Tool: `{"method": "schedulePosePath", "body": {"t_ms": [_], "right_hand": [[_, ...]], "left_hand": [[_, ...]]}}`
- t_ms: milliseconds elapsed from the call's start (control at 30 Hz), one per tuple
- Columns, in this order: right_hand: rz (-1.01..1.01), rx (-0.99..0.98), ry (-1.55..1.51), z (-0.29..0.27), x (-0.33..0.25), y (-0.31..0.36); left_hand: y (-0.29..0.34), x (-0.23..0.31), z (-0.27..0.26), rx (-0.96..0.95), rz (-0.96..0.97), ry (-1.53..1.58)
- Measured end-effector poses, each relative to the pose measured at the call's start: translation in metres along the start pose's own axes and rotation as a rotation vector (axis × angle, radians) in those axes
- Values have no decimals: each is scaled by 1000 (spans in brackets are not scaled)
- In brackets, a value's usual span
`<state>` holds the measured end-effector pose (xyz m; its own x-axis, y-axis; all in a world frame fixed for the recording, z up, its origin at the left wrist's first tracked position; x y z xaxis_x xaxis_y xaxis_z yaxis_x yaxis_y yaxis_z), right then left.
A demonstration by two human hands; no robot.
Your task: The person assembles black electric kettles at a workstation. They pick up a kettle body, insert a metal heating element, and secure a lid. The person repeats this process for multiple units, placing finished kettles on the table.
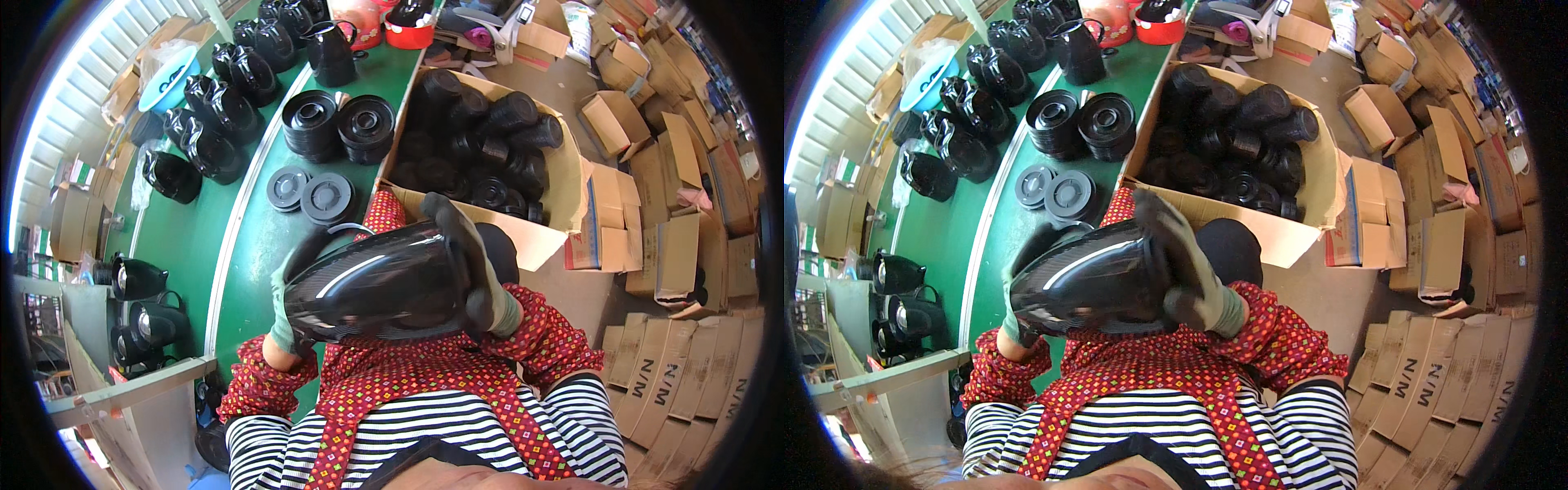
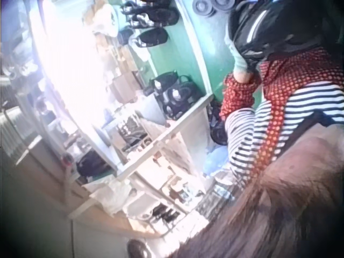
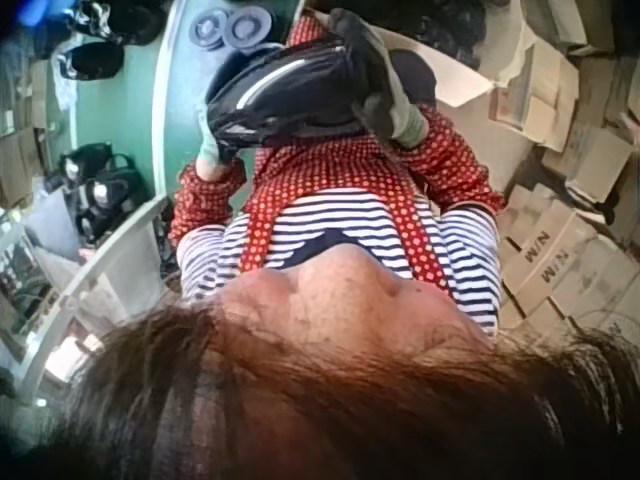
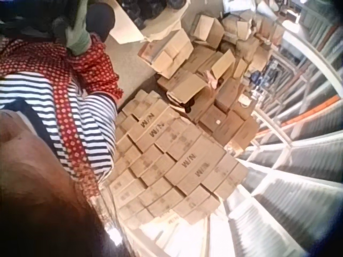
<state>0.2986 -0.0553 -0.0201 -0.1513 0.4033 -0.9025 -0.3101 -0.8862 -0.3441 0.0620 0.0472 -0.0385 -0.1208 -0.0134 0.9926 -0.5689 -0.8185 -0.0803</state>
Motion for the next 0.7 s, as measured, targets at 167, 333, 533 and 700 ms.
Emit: {"method": "schedulePosePath", "body": {"t_ms": [167, 333, 533, 700], "right_hand": [[743, -82, -515, -13, 6, 18], [-74, -108, 81, -8, 1, 10], [566, 67, -385, -14, 19, 19], [252, -176, -30, -22, -7, 15]], "left_hand": [[8, 51, -5, -62, 547, -845], [-4, 9, 3, 40, 51, 10], [-10, 59, 5, -86, 574, -900], [-5, 13, 2, -190, 139, -92]]}}
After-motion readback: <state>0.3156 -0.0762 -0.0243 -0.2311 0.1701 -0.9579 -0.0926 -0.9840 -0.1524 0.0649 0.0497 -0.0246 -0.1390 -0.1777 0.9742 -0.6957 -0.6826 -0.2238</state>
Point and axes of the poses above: each hand's wrist, its own y-axis away from the middle knuckle, its own z-axis out of the palm, x = y × z, the point moved 3 cm from there along -y, towards the middle knuckle
